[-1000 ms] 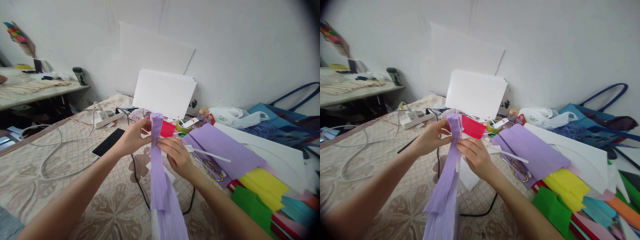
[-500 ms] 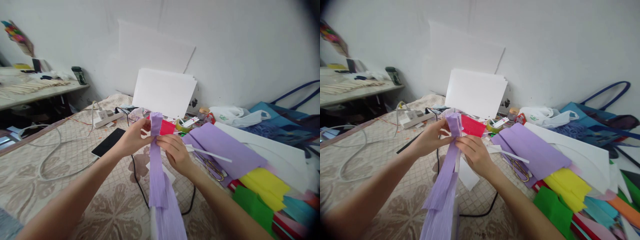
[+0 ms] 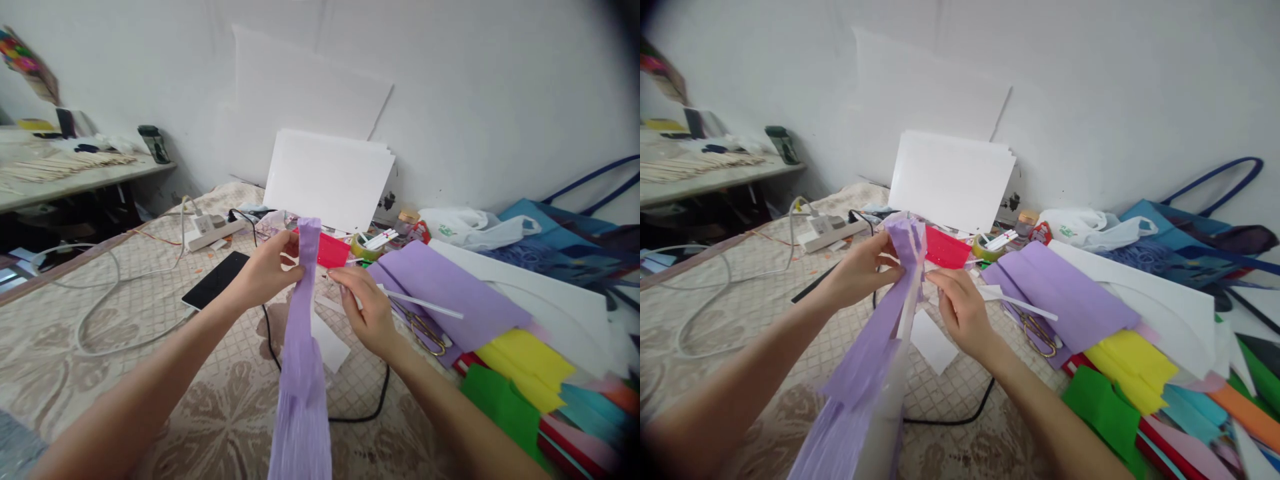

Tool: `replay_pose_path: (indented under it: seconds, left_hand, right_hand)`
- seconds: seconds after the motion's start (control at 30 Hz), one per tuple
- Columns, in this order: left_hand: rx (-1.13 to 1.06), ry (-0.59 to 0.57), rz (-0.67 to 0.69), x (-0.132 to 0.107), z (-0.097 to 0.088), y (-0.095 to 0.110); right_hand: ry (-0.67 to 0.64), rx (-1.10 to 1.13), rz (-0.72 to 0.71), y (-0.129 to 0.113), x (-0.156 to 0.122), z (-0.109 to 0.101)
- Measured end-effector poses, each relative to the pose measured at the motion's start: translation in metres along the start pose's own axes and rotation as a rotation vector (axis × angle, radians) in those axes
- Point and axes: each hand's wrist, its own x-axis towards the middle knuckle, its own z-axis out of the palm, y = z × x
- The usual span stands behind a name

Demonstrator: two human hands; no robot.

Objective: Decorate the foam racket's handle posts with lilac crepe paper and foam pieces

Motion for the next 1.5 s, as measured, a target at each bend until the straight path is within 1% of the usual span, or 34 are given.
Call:
replay_pose_path:
  seconds: [0.13,0.23,0.3,0.43,0.53,0.67,0.8,1.07,1.33,1.5]
  left_hand:
    - [-0.072,-0.007,-0.009,-0.005,0.003,0.0]
    - [-0.198,0.033,-0.04,-0.012,0.007,-0.004]
    - [-0.255,0.085,-0.081,-0.017,0.01,-0.006]
    - [-0.37,0.095,-0.156,-0.025,0.019,-0.008]
    - [-0.466,0.136,-0.194,-0.027,0.027,-0.008]
    - [-0.529,0.219,-0.231,-0.027,0.039,-0.006]
    - [-0.512,0.277,-0.222,-0.028,0.045,-0.002]
    - [-0.386,0.337,-0.19,-0.027,0.046,0.003]
    - [-0.387,0.347,-0.197,-0.027,0.049,0.003]
    - [-0.427,0.336,-0.262,-0.029,0.051,0.006]
  right_hand:
    - [-0.072,-0.044,-0.032,-0.005,0.002,0.003]
    - [-0.11,-0.034,-0.064,-0.004,0.005,0.008]
    - [-0.117,-0.023,-0.072,-0.003,0.007,0.01]
    - [-0.111,-0.016,-0.071,-0.001,0.007,0.01]
    - [-0.116,-0.023,-0.074,0.0,0.006,0.01]
    - [-0.115,-0.04,-0.078,0.002,0.004,0.012]
    - [-0.109,-0.039,-0.078,0.003,0.002,0.013]
    - [-0.123,-0.055,-0.068,0.002,0.003,0.017]
    - [-0.132,-0.061,-0.059,0.002,0.002,0.018]
    - [-0.104,-0.06,-0.05,0.003,0.001,0.018]
